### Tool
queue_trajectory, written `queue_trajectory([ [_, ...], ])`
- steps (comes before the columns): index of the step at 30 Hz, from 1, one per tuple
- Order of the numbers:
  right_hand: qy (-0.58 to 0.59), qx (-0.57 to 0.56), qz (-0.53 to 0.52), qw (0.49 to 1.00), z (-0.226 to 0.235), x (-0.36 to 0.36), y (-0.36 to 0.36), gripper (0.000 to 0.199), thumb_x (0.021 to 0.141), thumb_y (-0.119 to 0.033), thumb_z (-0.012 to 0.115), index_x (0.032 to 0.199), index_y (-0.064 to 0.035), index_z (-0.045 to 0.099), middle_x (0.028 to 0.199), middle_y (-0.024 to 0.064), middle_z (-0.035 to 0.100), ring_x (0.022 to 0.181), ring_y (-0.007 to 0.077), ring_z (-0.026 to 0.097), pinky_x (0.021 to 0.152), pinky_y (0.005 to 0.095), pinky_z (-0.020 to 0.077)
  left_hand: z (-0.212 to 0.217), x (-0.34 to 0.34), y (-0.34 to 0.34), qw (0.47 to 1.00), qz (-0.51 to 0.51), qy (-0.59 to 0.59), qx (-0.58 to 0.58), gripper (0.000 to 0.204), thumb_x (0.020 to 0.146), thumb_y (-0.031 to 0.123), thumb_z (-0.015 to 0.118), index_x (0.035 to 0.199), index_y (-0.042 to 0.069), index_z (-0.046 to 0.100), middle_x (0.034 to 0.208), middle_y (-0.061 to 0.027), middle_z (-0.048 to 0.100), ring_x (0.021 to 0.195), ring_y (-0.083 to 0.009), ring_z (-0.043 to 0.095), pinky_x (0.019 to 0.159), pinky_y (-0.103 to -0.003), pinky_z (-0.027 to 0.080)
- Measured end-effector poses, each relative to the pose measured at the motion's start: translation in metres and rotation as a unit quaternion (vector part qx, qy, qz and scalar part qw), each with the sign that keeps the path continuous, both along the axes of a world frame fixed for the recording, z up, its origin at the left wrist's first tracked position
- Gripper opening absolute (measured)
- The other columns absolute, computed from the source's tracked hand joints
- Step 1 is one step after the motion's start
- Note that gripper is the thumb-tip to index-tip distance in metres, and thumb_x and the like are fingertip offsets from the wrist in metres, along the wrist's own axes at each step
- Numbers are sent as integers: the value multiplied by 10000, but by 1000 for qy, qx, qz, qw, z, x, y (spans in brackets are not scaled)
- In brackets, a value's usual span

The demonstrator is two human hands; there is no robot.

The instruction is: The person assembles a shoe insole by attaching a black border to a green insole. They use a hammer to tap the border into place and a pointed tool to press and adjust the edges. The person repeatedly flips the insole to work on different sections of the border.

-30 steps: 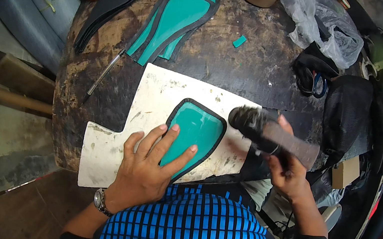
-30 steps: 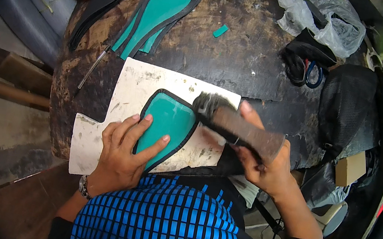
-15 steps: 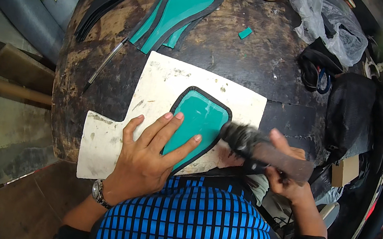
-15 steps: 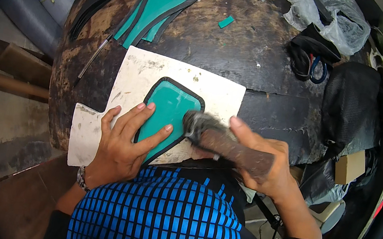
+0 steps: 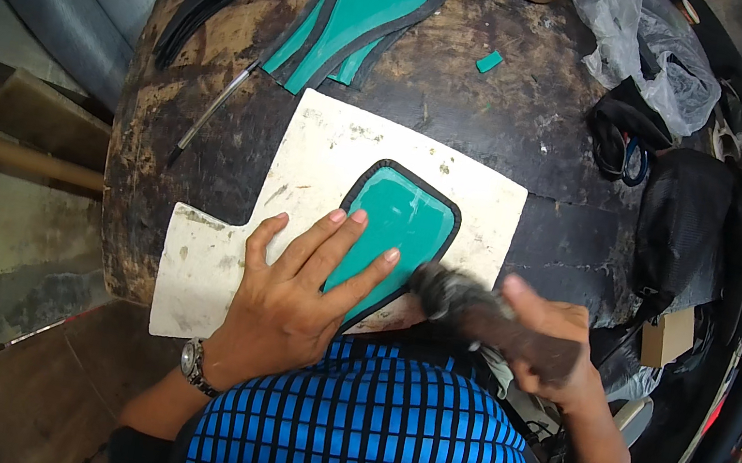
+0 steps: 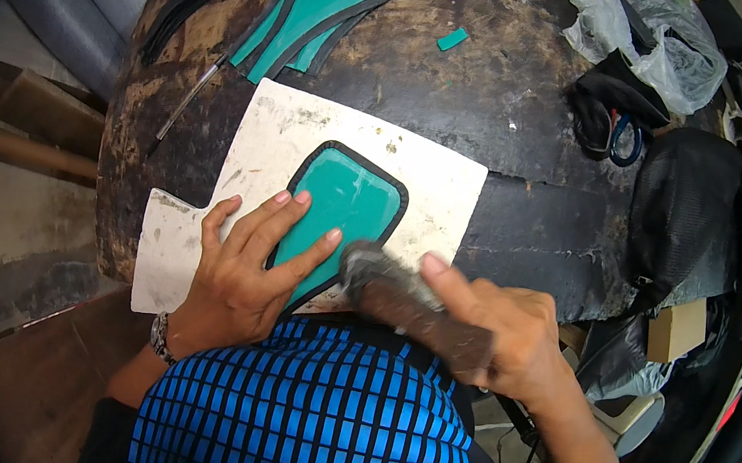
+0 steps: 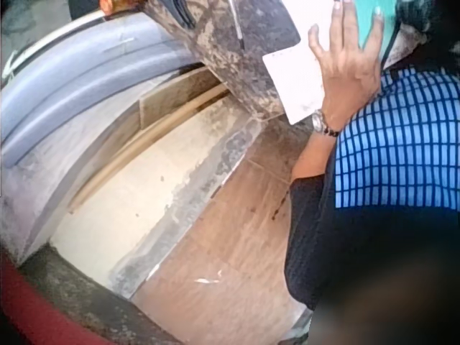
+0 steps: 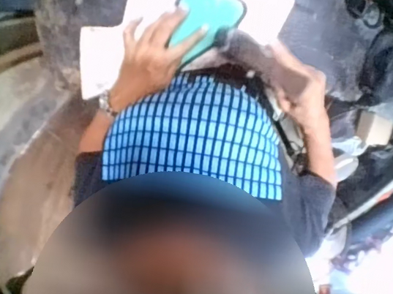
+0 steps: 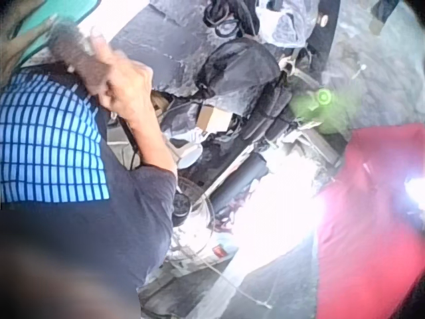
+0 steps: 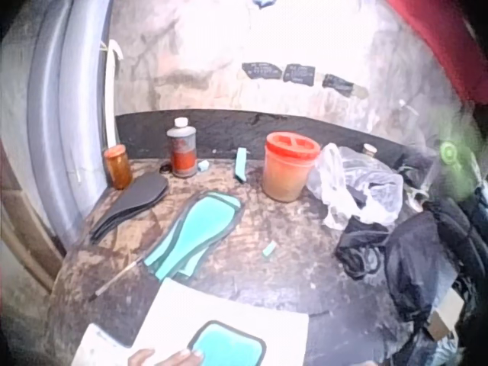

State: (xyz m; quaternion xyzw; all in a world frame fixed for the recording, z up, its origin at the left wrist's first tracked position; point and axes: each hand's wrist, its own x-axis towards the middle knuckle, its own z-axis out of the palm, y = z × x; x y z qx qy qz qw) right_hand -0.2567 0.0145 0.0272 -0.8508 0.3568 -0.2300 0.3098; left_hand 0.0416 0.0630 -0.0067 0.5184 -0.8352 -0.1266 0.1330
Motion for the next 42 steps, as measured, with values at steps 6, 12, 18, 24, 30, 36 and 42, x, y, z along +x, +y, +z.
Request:
queue_trajectory([
  [6,106,-39,-37,993,5,4,1,766,698,-28,715,1435,-149,546,682,53,582,527,233,589,520,347,502,1,0,0,1000,-2,-9,-3,477,927,124,538,1393,212,596,1465,-204,483,1363,-300,460,1117,-571,211],
  [12,111,-83,-67,988,3,-3,-17,622,766,-40,724,1366,-106,573,976,114,679,641,239,683,577,350,553,3,1,-2,1000,-11,-6,10,496,926,117,519,1410,209,573,1464,-218,477,1368,-314,449,1104,-592,217],
  [18,124,19,-53,991,0,-8,-20,427,827,-85,737,1238,-43,628,1361,166,605,720,263,730,620,332,572,0,2,0,1000,-9,-23,-12,518,907,173,604,1419,240,557,1479,-157,485,1375,-244,448,1077,-578,250],
  [24,31,-27,-121,992,-4,6,-33,532,837,-95,739,1346,-87,586,1179,189,685,706,311,710,625,355,559,-3,3,1,1000,-18,-16,-17,540,897,139,581,1429,225,540,1490,-176,446,1377,-272,431,1086,-585,228],
  [30,60,28,-107,992,15,16,-37,494,879,-14,658,1350,65,533,1437,278,501,1226,390,605,979,355,496,-7,2,3,999,-15,-16,-37,530,904,153,578,1427,225,540,1502,-157,420,1368,-260,405,1085,-569,230],
  [36,75,-8,-84,994,7,42,-50,490,882,-87,693,1351,-60,553,1216,202,651,773,313,711,652,359,555,-9,3,5,998,-20,-32,-52,513,920,186,584,1429,227,538,1492,-134,428,1337,-227,405,1071,-529,232],
  [42,139,9,-80,987,0,56,-62,627,877,-117,703,1462,-144,478,1042,154,717,746,340,708,615,400,553,-9,3,8,997,-22,-20,-70,450,937,147,536,1384,175,573,1444,-112,490,1269,-180,440,1006,-471,267],
])
